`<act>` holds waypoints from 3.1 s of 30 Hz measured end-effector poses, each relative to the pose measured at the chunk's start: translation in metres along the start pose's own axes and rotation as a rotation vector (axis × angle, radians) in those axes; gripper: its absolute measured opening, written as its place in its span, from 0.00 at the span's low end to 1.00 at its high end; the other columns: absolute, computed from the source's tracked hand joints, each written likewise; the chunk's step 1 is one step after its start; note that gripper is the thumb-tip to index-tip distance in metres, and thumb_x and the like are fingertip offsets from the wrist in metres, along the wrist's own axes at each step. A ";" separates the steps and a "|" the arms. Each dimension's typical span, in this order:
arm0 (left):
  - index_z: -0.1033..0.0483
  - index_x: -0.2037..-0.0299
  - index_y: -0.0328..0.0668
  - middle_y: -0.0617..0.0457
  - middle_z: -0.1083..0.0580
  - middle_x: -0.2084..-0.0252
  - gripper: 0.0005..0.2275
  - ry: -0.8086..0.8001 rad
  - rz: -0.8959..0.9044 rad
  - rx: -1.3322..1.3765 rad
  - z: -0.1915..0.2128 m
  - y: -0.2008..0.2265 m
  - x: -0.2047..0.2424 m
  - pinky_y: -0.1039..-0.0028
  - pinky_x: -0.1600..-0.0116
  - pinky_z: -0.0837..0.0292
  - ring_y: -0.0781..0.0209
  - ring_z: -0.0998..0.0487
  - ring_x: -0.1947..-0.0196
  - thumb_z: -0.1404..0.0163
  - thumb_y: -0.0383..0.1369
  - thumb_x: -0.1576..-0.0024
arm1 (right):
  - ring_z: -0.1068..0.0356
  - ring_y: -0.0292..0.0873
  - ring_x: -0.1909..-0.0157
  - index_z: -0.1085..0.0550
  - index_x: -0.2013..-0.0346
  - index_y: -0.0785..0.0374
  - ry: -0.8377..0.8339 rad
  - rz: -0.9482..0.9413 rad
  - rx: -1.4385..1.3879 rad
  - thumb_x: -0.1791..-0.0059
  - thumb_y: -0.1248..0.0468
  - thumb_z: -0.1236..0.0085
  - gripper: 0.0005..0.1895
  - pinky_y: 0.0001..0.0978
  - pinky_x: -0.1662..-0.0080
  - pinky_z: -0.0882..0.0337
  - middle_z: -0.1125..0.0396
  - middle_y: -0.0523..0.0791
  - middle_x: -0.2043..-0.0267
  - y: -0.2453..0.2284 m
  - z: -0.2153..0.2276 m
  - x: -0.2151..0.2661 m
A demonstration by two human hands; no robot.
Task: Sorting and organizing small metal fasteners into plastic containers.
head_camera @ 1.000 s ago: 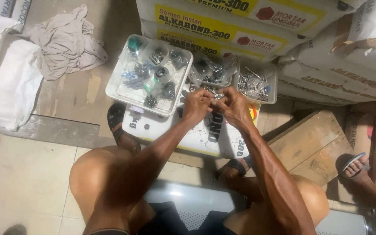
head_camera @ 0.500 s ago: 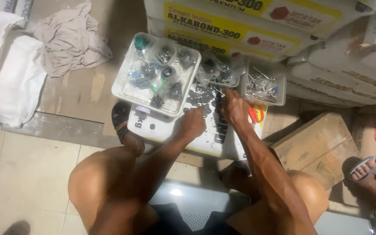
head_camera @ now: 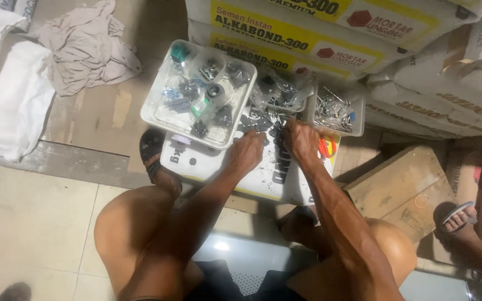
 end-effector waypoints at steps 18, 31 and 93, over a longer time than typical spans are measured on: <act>0.21 0.64 0.36 0.49 0.27 0.86 0.04 0.198 0.063 0.521 -0.058 -0.017 -0.030 0.72 0.78 0.31 0.57 0.23 0.85 0.49 0.27 0.44 | 0.26 0.69 0.59 0.26 0.57 0.58 0.198 0.059 -0.427 0.47 0.62 0.50 0.07 0.65 0.58 0.29 0.27 0.58 0.70 0.019 0.051 0.030; 0.20 0.60 0.28 0.34 0.21 0.67 0.06 0.232 0.246 1.246 0.003 0.021 -0.019 0.69 0.65 0.13 0.53 0.16 0.72 0.47 0.23 0.45 | 0.27 0.49 0.68 0.19 0.67 0.53 0.095 0.054 -0.596 0.51 0.61 0.42 0.05 0.44 0.62 0.29 0.29 0.47 0.75 -0.027 0.066 0.042; 0.24 0.62 0.34 0.40 0.28 0.58 0.08 0.000 -0.012 -0.117 -0.049 -0.022 -0.030 0.48 0.58 0.21 0.39 0.18 0.63 0.55 0.28 0.37 | 0.29 0.50 0.54 0.24 0.70 0.50 -0.042 0.273 -0.026 0.60 0.64 0.37 0.06 0.45 0.51 0.26 0.31 0.43 0.67 0.009 -0.013 0.035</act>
Point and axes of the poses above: each hand's wrist, its own x-axis away from the middle knuckle, its own z-axis out of the back of the hand, y = z × x, the point moved 4 cm from there along -x, towards the middle knuckle
